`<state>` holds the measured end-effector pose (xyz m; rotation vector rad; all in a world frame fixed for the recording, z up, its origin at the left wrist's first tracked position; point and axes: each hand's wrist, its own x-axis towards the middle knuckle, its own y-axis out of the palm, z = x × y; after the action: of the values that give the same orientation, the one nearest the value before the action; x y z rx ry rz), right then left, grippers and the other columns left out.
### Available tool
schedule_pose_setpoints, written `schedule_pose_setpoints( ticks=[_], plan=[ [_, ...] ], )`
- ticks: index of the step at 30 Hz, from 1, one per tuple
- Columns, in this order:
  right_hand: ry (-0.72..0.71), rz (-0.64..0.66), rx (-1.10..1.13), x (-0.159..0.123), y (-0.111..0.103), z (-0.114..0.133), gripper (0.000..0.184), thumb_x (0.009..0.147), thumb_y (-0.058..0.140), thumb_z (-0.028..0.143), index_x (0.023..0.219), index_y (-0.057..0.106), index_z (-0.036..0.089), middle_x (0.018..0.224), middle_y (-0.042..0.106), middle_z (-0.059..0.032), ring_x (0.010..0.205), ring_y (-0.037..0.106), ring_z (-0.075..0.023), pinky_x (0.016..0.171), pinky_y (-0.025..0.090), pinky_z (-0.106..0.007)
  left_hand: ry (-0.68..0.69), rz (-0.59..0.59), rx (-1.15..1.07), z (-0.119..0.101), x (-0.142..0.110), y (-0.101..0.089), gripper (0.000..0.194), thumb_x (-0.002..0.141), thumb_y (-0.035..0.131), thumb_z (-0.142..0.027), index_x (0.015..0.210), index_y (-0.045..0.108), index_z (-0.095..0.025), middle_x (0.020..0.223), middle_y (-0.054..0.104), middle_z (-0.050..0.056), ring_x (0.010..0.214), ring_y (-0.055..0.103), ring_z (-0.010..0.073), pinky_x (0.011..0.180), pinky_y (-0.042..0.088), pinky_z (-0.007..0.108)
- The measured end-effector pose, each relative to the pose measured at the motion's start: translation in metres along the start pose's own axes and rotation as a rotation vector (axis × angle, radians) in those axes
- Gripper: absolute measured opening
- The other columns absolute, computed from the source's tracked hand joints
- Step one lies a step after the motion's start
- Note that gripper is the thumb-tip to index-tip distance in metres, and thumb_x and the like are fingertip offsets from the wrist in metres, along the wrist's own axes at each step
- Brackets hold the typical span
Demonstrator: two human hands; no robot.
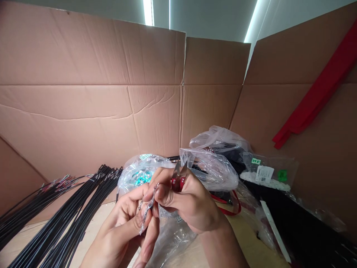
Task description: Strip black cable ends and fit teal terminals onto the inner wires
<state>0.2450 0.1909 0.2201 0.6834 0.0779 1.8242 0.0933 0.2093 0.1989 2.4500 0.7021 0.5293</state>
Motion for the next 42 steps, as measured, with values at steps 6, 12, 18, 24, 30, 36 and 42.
schedule_pose_setpoints(
  ticks=[6, 12, 18, 24, 30, 36, 42],
  plan=[
    [0.129, -0.068, -0.100, -0.002, 0.003, 0.005, 0.025, 0.093, 0.071, 0.039, 0.079, 0.070, 0.017, 0.067, 0.054, 0.0007, 0.056, 0.040, -0.0081, 0.050, 0.026, -0.023, -0.033, -0.072, 0.153, -0.006, -0.002, 0.001, 0.025, 0.098, 0.062, -0.041, 0.095, 0.053, -0.018, 0.052, 0.060, -0.002, 0.033, 0.040, 0.0040, 0.038, 0.026, 0.012],
    [-0.029, -0.123, -0.423, 0.000, 0.009, 0.011, 0.021, 0.092, 0.073, 0.030, 0.077, 0.070, 0.016, 0.073, 0.061, 0.0001, 0.070, 0.055, -0.0096, 0.068, 0.044, -0.023, 0.000, -0.221, 0.456, -0.016, -0.010, 0.011, 0.031, 0.097, 0.063, -0.046, 0.089, 0.056, -0.018, 0.057, 0.060, 0.000, 0.044, 0.044, 0.0073, 0.044, 0.034, 0.017],
    [-0.080, -0.417, -0.502, -0.009, 0.004, 0.010, 0.016, 0.097, 0.067, 0.039, 0.099, 0.067, 0.023, 0.073, 0.055, 0.0027, 0.058, 0.045, -0.0073, 0.051, 0.035, -0.021, 0.183, -0.492, 0.737, -0.020, -0.010, 0.026, 0.032, 0.095, 0.065, -0.041, 0.074, 0.061, -0.018, 0.066, 0.063, 0.004, 0.054, 0.054, 0.0118, 0.050, 0.043, 0.020],
    [-0.270, -0.454, -0.896, -0.017, 0.024, 0.020, 0.006, 0.092, 0.071, 0.032, 0.096, 0.074, 0.029, 0.086, 0.060, -0.0001, 0.060, 0.053, -0.0086, 0.048, 0.042, -0.020, 0.449, -0.611, 1.070, -0.009, -0.006, 0.024, 0.021, 0.097, 0.061, -0.025, 0.076, 0.059, -0.021, 0.065, 0.061, 0.000, 0.056, 0.056, 0.0119, 0.055, 0.045, 0.021],
    [-0.370, -0.468, -1.129, -0.012, 0.030, 0.011, 0.010, 0.090, 0.072, 0.019, 0.088, 0.076, 0.028, 0.083, 0.057, -0.0006, 0.070, 0.059, -0.0117, 0.055, 0.047, -0.021, 0.665, -0.744, 1.413, 0.005, -0.004, 0.021, 0.014, 0.092, 0.063, -0.009, 0.086, 0.064, -0.022, 0.065, 0.066, -0.003, 0.051, 0.056, 0.0107, 0.057, 0.045, 0.023],
    [-0.402, -0.324, -1.111, -0.010, 0.022, 0.007, 0.017, 0.093, 0.065, 0.012, 0.092, 0.075, 0.026, 0.089, 0.053, -0.0020, 0.073, 0.057, -0.0122, 0.055, 0.045, -0.022, 0.499, -0.769, 1.034, 0.000, -0.004, 0.028, 0.005, 0.094, 0.065, -0.024, 0.092, 0.067, -0.021, 0.077, 0.070, 0.003, 0.059, 0.062, 0.0128, 0.052, 0.046, 0.019],
    [-0.391, -0.283, -0.917, -0.005, 0.020, 0.000, 0.014, 0.093, 0.068, 0.015, 0.090, 0.074, 0.028, 0.085, 0.058, -0.0010, 0.083, 0.064, -0.0149, 0.072, 0.053, -0.025, 0.271, -0.731, 0.542, -0.016, -0.006, 0.035, 0.022, 0.092, 0.069, -0.041, 0.093, 0.062, -0.021, 0.063, 0.059, -0.002, 0.047, 0.043, 0.0082, 0.041, 0.030, 0.017]
  ],
)
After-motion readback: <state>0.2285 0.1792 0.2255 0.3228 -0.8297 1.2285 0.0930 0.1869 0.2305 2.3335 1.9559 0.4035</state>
